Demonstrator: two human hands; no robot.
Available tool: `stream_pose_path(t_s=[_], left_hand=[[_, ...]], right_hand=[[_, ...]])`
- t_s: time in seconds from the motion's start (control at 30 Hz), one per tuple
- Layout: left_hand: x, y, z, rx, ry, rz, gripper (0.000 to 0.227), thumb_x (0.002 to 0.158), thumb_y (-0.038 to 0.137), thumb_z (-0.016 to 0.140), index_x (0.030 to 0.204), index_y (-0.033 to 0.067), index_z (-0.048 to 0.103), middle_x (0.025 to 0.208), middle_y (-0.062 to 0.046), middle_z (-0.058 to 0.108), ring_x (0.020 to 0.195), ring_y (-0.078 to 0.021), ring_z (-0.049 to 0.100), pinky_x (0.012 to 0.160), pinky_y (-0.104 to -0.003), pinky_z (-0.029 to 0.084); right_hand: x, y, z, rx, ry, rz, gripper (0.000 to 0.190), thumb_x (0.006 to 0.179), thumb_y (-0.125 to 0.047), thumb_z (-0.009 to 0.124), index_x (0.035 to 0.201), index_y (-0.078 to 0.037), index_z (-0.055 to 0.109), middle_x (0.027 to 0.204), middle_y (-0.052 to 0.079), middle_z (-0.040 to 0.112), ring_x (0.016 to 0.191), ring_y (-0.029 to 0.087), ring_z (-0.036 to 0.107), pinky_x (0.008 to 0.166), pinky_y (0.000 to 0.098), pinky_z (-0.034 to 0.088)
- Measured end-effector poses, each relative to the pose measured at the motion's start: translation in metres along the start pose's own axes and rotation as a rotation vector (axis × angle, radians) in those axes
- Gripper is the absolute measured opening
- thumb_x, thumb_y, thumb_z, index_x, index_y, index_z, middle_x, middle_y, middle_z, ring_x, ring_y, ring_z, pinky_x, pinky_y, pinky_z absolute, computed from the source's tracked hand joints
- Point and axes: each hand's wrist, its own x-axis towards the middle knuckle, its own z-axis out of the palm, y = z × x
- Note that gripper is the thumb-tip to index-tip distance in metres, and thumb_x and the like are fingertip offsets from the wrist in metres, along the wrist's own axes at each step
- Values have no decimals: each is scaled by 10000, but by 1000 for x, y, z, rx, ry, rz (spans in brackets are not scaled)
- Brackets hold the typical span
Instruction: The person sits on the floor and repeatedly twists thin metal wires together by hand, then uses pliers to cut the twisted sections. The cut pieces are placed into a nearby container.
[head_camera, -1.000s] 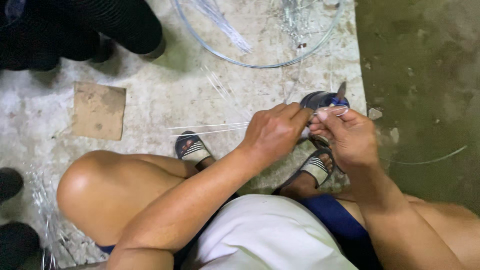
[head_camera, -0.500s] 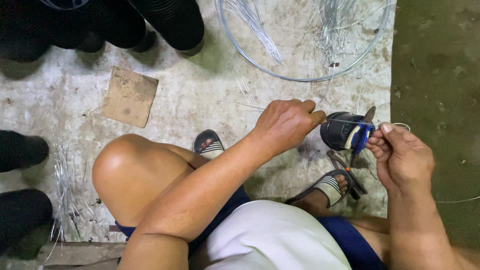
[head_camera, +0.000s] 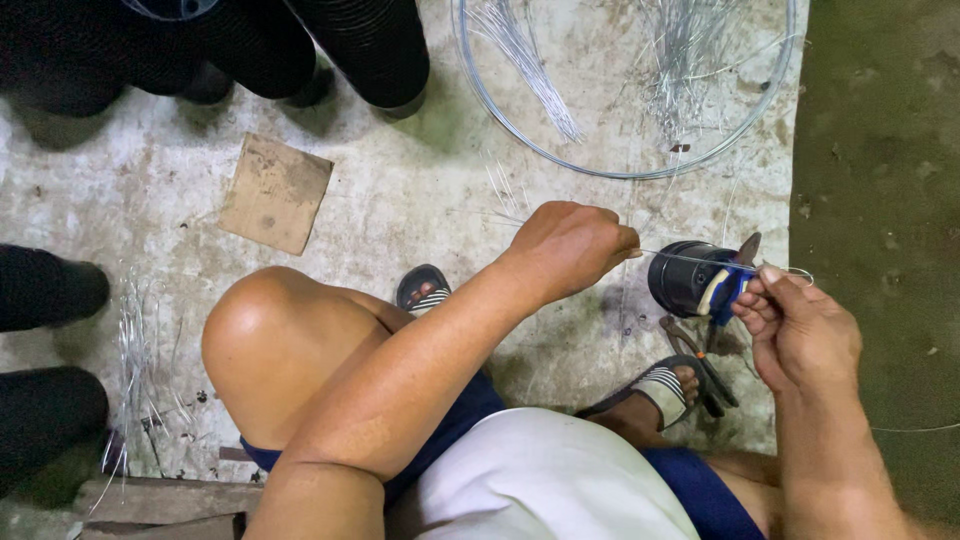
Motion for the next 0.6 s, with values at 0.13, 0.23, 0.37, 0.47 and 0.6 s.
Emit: stream_pose_path(t_s=[0.13,0.23,0.37,0.47,0.6], left_hand=[[0,-1,-1,16,-64,-58,244,925,344,623,889,142,757,853,-112,731,844,-380,685,695,-532,518],[-3,-1,-2,26,-59,-73,231,950,319,614,937,135,753,895,-119,733,866,-383,686,711,-528,524],[-10,14,9,-124,63,0,246,931,272,640,1100,118,734,942,-121,720,874,-371,688,719,-505,537],[-14,39,23,-240,118,-12,248,939,227,686,1148,98,723,927,-120,684,862,-350,681,718,-474,544],[-20,56,27,-254,279,72,238,936,128,698,1167,71,703,935,-83,664,864,-291,689,718,-402,557]], right_hand=[[-3,5,4,-19,15,16,95,1057,-93,661,1048,-5,695,847,59,690,719,135,670,720,262,591],[-6,7,14,32,11,-2,105,1074,-102,677,1030,-7,683,847,65,682,716,141,658,721,267,583],[-18,13,37,28,-15,-78,92,1034,-95,678,1014,-6,691,835,58,684,715,137,653,701,264,554],[-35,20,61,-4,8,-123,72,990,-80,684,991,-8,693,829,54,695,717,134,659,713,274,565],[-52,17,80,-63,-50,-179,80,993,-70,693,982,8,685,826,67,696,721,138,660,708,274,556]])
